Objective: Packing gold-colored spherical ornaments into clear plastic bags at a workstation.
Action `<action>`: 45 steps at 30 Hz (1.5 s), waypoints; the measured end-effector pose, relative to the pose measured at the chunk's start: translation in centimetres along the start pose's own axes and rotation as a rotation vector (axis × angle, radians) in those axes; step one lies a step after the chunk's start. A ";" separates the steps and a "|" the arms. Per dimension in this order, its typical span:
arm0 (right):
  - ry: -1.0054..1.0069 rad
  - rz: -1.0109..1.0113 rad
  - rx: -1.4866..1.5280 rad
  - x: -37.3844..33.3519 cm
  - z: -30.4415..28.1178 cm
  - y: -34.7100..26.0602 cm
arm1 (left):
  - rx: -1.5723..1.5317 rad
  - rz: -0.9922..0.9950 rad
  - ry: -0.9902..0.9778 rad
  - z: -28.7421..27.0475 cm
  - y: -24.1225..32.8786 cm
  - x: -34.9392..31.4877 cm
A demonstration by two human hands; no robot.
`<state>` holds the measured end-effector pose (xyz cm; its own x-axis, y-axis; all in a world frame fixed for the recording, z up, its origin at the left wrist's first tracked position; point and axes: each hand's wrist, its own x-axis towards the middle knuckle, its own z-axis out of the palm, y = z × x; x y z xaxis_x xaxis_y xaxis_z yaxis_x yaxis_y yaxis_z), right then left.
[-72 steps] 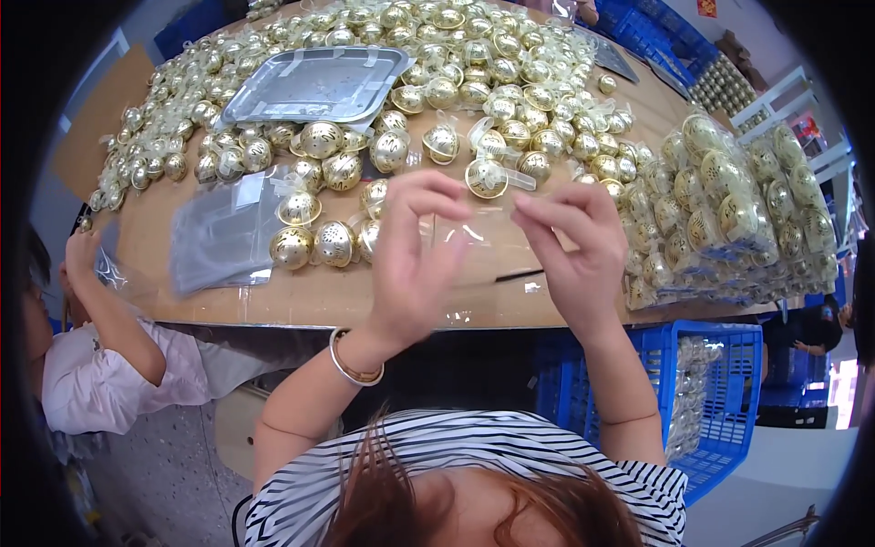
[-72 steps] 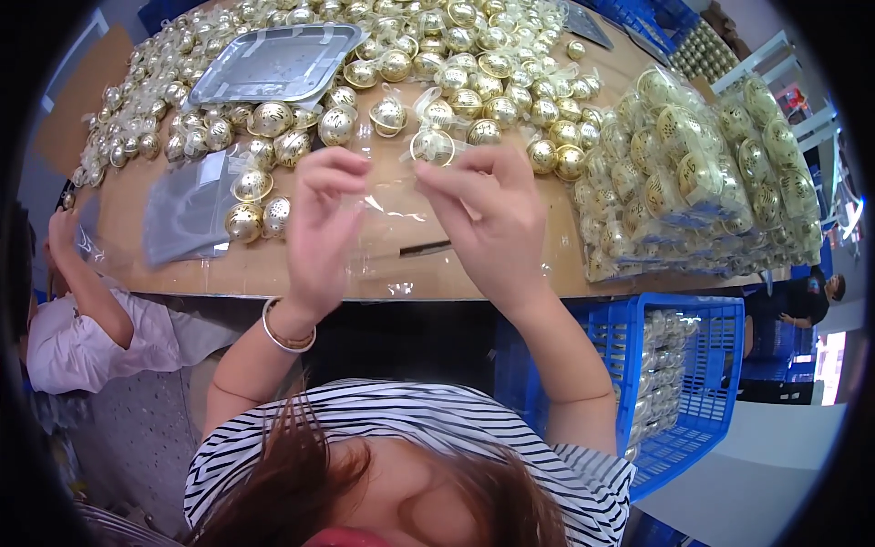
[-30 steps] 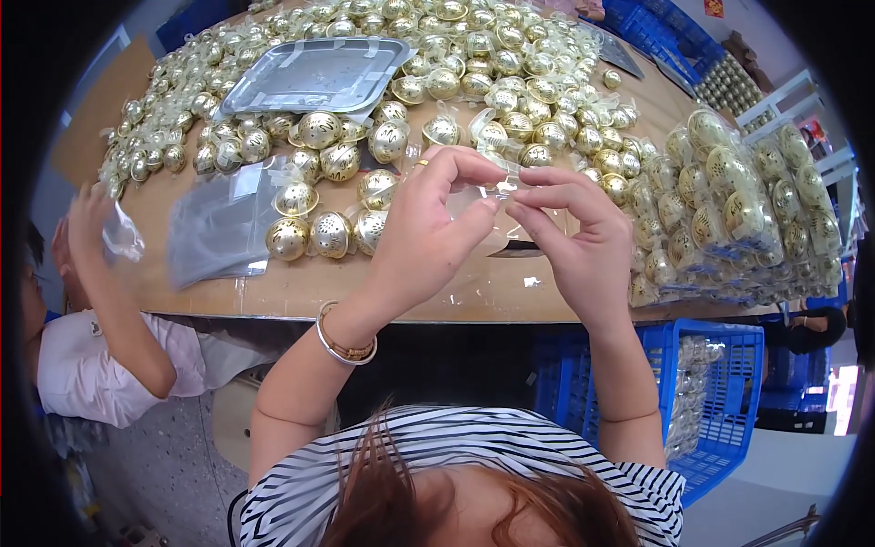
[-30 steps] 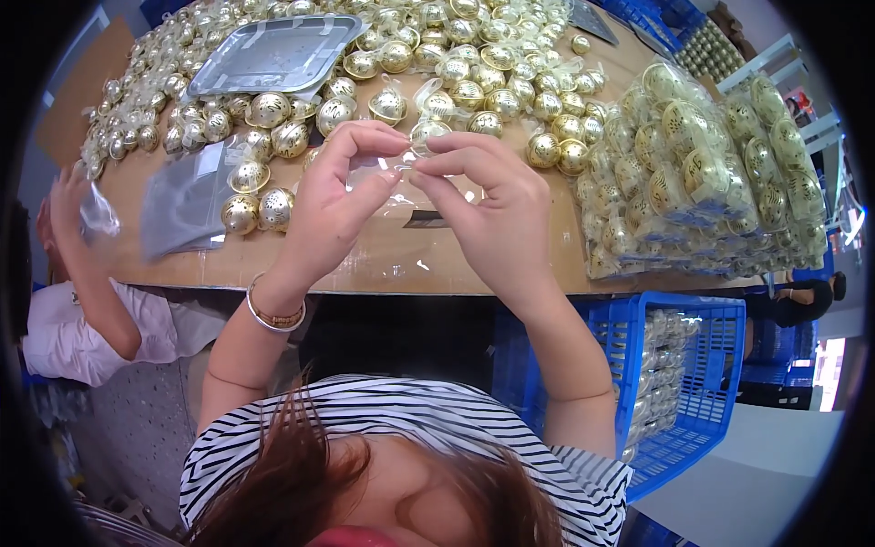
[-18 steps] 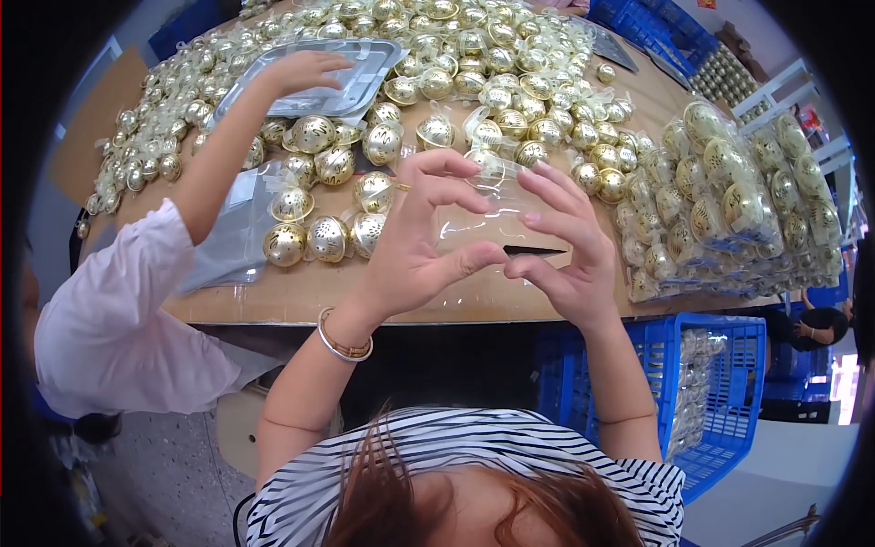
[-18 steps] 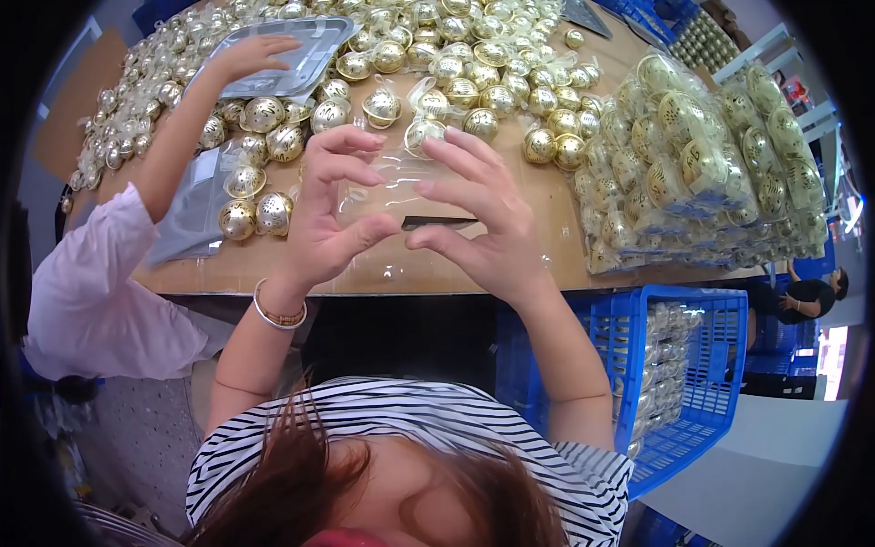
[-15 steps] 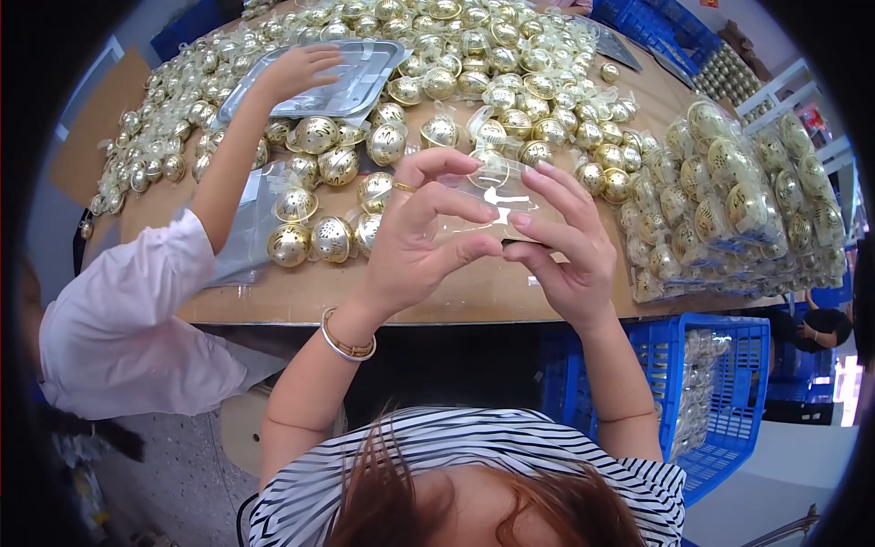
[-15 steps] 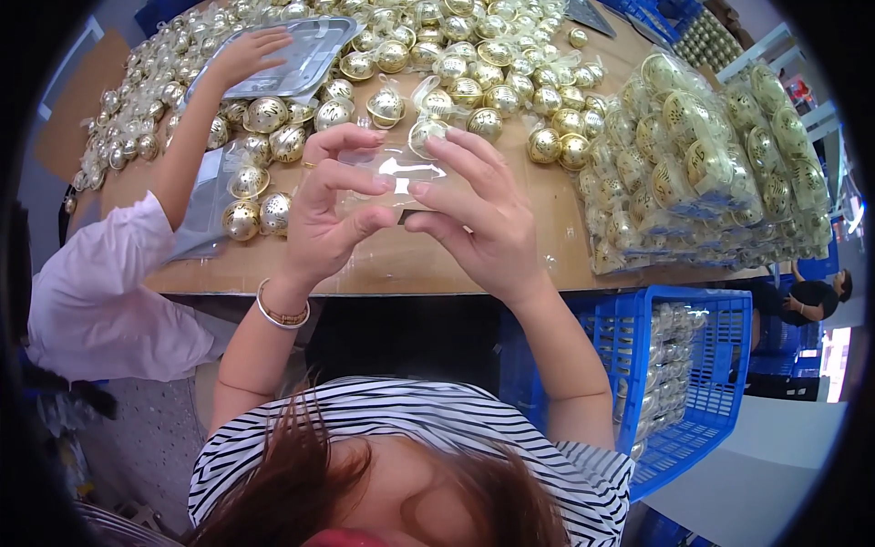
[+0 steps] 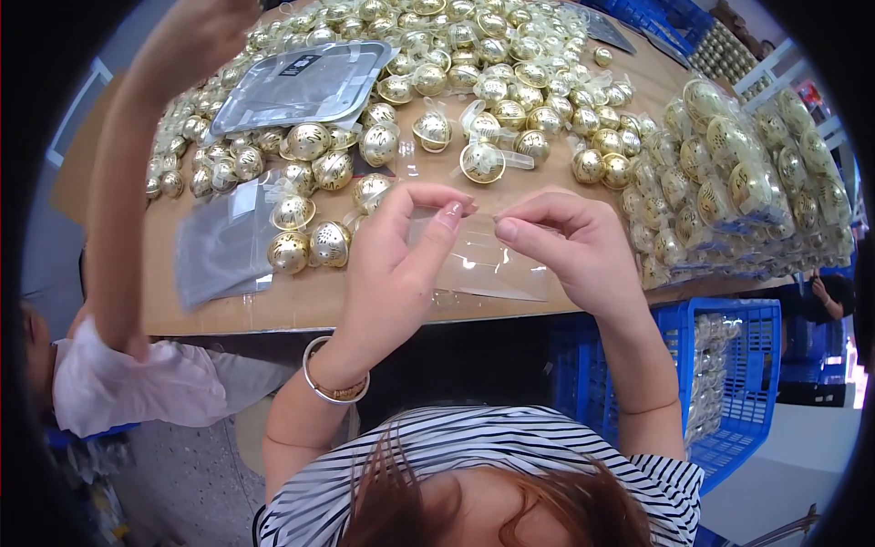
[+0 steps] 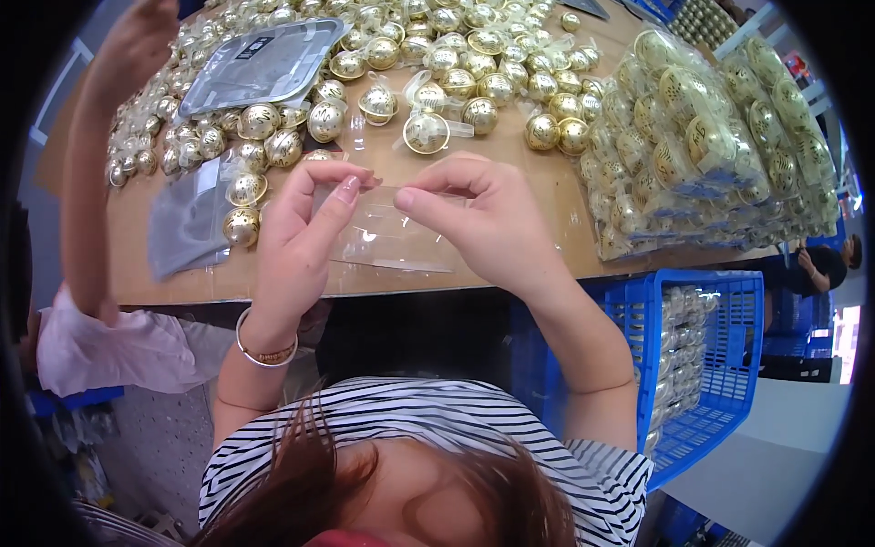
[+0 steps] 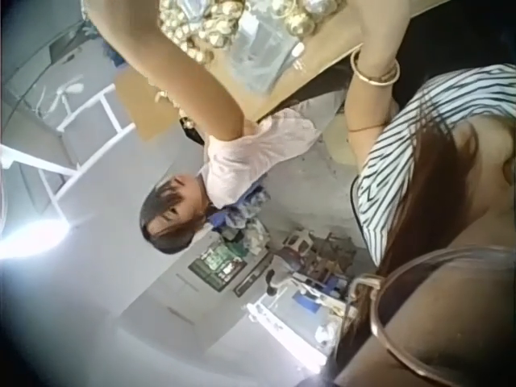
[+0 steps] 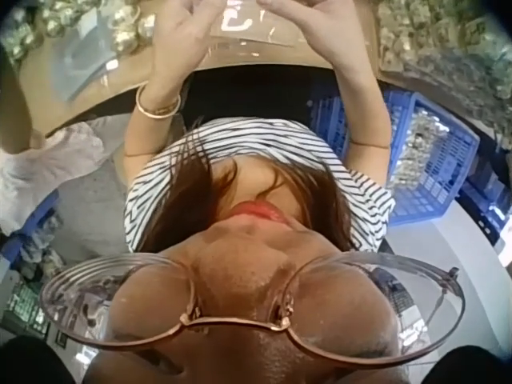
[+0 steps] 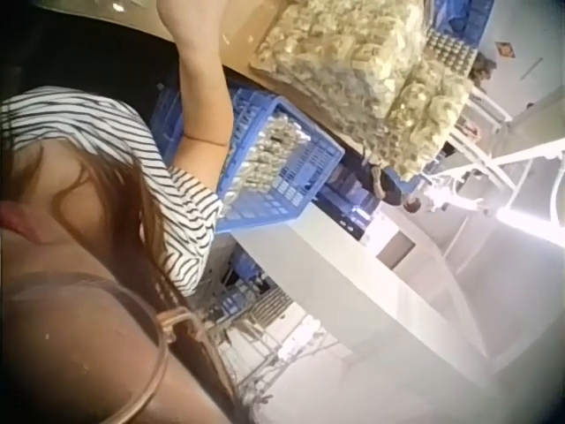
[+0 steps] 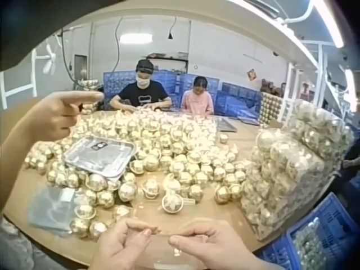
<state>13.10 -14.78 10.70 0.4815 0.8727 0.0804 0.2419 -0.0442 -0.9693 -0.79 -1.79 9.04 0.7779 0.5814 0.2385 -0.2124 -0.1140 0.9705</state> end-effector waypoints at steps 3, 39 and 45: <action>0.059 -0.043 0.154 -0.3 0.1 0.7 | -0.044 0.070 0.031 0.3 0.5 0.2; -0.397 0.486 0.119 -3.4 -6.9 6.7 | 0.606 0.000 -0.618 -6.4 -6.7 -3.1; -0.669 0.367 -0.177 -0.4 0.0 8.0 | 0.647 0.078 -0.714 -4.8 -6.7 -1.9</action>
<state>14.85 -15.48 2.94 -0.0399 0.8923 -0.4497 0.3238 -0.4142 -0.8506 -3.69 1.75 1.87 0.9969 -0.0489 0.0612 -0.0781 -0.6774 0.7314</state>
